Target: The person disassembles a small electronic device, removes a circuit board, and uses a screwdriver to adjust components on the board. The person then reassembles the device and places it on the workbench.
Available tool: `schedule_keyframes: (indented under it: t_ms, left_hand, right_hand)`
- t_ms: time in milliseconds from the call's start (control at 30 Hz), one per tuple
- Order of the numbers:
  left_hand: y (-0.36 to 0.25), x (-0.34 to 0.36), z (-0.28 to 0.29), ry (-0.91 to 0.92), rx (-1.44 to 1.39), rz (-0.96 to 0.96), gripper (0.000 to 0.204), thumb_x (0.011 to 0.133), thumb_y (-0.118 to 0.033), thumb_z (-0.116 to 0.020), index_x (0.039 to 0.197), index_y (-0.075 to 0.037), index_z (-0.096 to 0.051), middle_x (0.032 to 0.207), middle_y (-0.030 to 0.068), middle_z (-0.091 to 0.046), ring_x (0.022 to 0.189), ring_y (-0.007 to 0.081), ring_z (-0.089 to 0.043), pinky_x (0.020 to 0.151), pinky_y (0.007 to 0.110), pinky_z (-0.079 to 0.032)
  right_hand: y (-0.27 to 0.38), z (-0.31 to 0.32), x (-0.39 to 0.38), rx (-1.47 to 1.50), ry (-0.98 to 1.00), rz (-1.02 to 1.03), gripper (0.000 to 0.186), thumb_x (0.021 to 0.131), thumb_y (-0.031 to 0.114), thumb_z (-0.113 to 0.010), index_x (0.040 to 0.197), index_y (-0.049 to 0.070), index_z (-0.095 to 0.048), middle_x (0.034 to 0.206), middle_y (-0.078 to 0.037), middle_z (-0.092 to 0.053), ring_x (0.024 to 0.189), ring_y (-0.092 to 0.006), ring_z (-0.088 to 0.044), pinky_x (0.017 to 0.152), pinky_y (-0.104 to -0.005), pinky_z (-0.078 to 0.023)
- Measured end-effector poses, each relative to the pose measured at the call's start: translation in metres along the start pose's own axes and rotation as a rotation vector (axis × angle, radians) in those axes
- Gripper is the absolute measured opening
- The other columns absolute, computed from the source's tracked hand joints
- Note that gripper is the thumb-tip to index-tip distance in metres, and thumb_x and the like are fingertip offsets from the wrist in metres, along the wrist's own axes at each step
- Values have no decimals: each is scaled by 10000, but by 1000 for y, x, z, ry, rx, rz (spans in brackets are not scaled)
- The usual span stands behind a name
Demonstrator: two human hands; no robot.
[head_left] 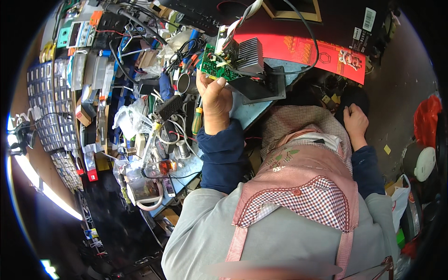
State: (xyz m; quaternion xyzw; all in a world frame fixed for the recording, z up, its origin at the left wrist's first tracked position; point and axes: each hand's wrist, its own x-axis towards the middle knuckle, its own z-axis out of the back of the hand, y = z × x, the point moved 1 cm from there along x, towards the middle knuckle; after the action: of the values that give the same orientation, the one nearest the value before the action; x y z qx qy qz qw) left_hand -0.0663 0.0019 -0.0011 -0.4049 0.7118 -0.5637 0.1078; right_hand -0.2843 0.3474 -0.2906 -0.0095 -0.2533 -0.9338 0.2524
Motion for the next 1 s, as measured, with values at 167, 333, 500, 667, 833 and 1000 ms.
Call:
schedule_keyframes:
  t_ms: [167, 333, 500, 667, 833, 1000]
  left_hand:
    - [-5, -2, -10, -13, -44, 33, 647, 772, -73, -738, 1390, -17, -558, 1277, 116, -698, 1172, 262, -688, 1078, 398, -530]
    - [-3, -1, -2, -21, -24, 15, 654, 771, -87, -753, 1391, -19, -560, 1280, 112, -693, 1177, 259, -679, 1079, 398, -524]
    - [-4, -1, -5, -27, -16, 33, 670, 763, -101, -761, 1397, -14, -562, 1271, 107, -690, 1180, 256, -671, 1080, 391, -516]
    - [-2, -1, 0, -26, -8, 39, 693, 753, -101, -747, 1414, -5, -560, 1285, 110, -691, 1186, 257, -669, 1096, 385, -504]
    - [-3, -1, -3, -38, -12, 34, 722, 753, -95, -733, 1444, 2, -549, 1294, 115, -691, 1195, 263, -666, 1104, 389, -500]
    - [-5, -2, -7, -29, -25, 47, 748, 756, -84, -721, 1473, -1, -524, 1319, 125, -678, 1216, 279, -664, 1112, 400, -513]
  right_hand:
    - [1, 4, -1, -30, 17, 2, 282, 985, 341, -685, 900, 74, -649, 944, -135, -742, 846, -426, -716, 713, -555, -571]
    - [0, 3, -2, -8, 8, 15, 275, 987, 331, -681, 892, 75, -645, 937, -132, -742, 838, -421, -717, 704, -552, -571]
    - [-2, 1, -2, -7, 6, 17, 269, 986, 323, -682, 889, 74, -647, 933, -133, -741, 829, -418, -718, 695, -548, -571]
    - [1, 4, -2, -21, -1, 21, 270, 983, 320, -688, 886, 72, -647, 927, -132, -739, 821, -415, -716, 693, -544, -571]
    - [1, 6, -2, 9, 7, 14, 265, 981, 315, -693, 887, 71, -648, 919, -133, -734, 824, -413, -716, 698, -541, -569]
    - [0, 4, -1, 19, -3, 8, 260, 975, 309, -699, 882, 72, -645, 908, -125, -728, 828, -410, -716, 698, -532, -566]
